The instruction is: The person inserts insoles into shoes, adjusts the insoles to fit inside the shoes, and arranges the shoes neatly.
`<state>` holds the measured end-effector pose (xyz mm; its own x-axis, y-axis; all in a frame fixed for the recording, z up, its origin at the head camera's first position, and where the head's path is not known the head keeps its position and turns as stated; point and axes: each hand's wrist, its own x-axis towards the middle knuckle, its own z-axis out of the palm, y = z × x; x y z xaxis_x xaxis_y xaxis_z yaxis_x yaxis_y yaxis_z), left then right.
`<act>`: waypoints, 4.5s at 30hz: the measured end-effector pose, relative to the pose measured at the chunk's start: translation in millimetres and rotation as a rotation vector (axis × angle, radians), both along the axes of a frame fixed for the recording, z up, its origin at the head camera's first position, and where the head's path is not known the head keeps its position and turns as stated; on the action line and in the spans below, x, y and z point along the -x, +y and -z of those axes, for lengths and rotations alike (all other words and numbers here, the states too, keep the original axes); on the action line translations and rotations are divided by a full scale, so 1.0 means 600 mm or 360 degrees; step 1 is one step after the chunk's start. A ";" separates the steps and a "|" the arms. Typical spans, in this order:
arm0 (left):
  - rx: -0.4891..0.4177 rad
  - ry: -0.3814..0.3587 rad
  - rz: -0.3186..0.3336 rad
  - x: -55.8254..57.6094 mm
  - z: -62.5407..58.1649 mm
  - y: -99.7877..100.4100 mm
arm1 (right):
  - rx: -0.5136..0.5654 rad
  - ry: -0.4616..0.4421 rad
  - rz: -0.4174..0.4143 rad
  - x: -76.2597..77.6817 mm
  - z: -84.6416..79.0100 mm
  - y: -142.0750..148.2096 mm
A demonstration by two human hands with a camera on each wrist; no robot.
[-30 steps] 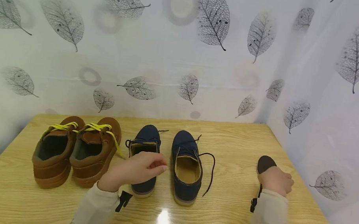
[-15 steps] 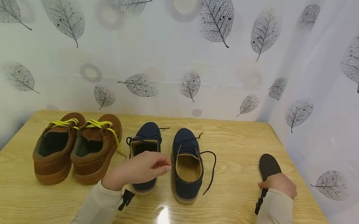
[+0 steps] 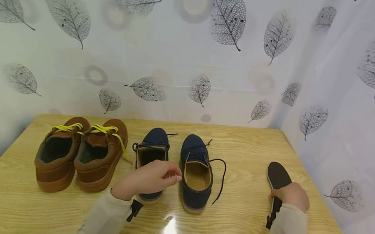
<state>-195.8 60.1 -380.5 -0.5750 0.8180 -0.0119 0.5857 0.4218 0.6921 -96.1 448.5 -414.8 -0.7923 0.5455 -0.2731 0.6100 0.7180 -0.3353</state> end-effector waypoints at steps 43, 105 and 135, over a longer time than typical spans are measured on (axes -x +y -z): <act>-0.0196 0.1227 -0.0277 0.005 0.013 0.025 | -0.0793 0.0931 -0.1169 0.015 -0.105 -0.287; 0.0451 0.0874 -0.0040 0.025 0.054 0.085 | 0.0409 0.0349 -0.0887 -0.017 -0.113 -0.282; 0.0475 0.1236 -0.0051 0.032 0.006 0.100 | 0.0187 0.0307 -0.0795 0.093 -0.054 -0.296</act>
